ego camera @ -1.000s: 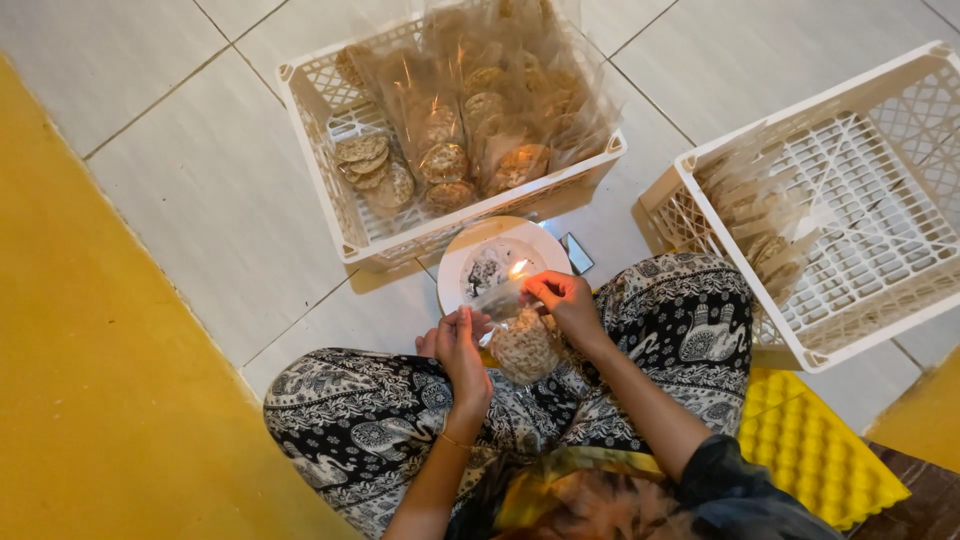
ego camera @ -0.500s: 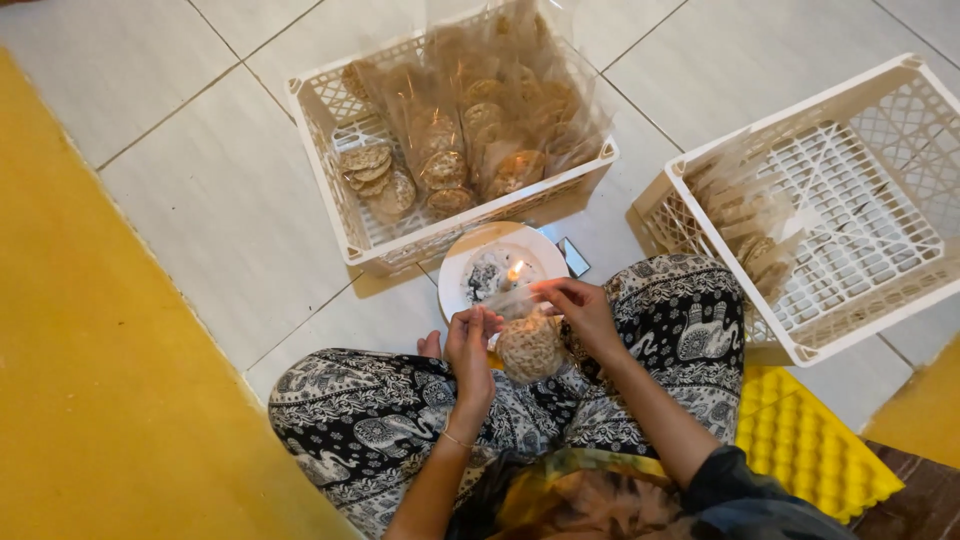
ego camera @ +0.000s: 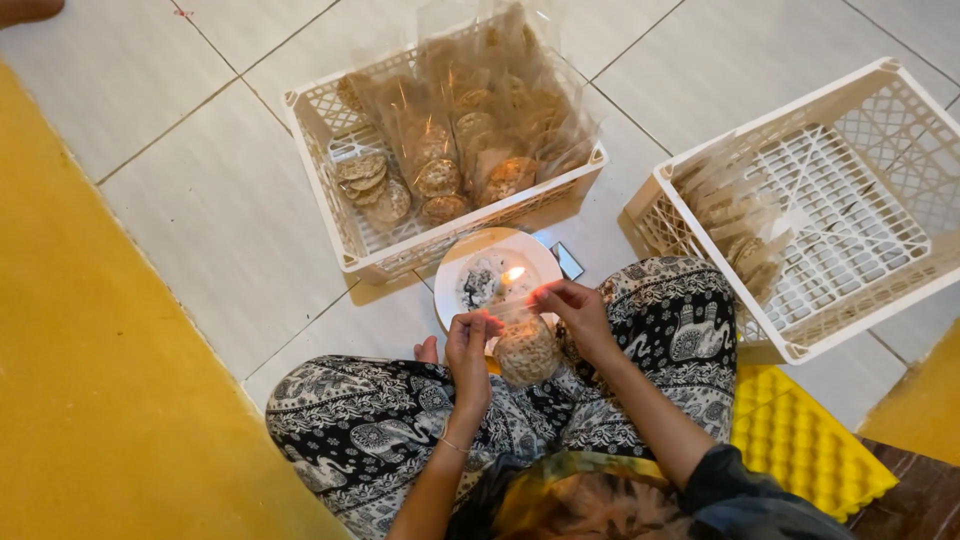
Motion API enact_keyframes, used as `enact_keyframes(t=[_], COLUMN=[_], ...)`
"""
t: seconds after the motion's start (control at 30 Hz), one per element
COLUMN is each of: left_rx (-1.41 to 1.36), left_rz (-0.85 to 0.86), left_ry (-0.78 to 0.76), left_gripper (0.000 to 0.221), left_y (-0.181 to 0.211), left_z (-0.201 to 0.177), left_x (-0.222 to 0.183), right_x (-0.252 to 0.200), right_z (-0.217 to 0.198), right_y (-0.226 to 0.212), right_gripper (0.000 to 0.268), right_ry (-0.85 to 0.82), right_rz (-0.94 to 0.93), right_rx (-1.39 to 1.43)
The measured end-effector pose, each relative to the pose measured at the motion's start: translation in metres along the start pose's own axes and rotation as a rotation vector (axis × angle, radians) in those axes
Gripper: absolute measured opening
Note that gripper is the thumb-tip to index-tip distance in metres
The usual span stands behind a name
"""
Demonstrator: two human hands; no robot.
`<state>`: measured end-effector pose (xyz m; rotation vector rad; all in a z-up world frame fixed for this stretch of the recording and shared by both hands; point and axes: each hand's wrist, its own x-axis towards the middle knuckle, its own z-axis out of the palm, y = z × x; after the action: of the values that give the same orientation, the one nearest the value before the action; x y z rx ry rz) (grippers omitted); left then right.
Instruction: Sealing plastic bags of food items by melting the edges over a candle flame and organizing them into crates.
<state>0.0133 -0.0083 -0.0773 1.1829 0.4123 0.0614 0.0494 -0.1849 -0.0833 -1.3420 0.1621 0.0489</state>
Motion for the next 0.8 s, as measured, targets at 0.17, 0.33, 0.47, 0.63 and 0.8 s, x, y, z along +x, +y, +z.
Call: enact_keyframes(t=[0.17,0.33,0.47,0.63,0.8], left_rx=[0.006,-0.014,-0.007,0.004,-0.011], left_rz=[0.010,0.026,0.017,0.017,0.011], left_ry=[0.001,0.011,0.049,0.087,0.134], left_gripper=[0.019,0.018,0.017,0.017,0.018], left_y=[-0.008,-0.009,-0.014,-0.014,-0.010], left_z=[-0.004,-0.003,-0.006,-0.006,-0.005], left_x=[0.003,0.004,0.003,0.006,0.006], right_x=[0.000,-0.001,-0.002,-0.001,-0.007], right_z=[0.004,0.006,0.004,0.014,0.024], right_y=[-0.006,-0.010,-0.003,-0.016,-0.036], right_gripper=[0.016,0.018,0.020,0.018,0.023], right_ry=[0.003,0.004,-0.009,0.006,-0.050], right_rz=[-0.022,-0.011,0.032,0.029,0.150], right_rx=[0.025,-0.018,-0.016,-0.076,-0.132])
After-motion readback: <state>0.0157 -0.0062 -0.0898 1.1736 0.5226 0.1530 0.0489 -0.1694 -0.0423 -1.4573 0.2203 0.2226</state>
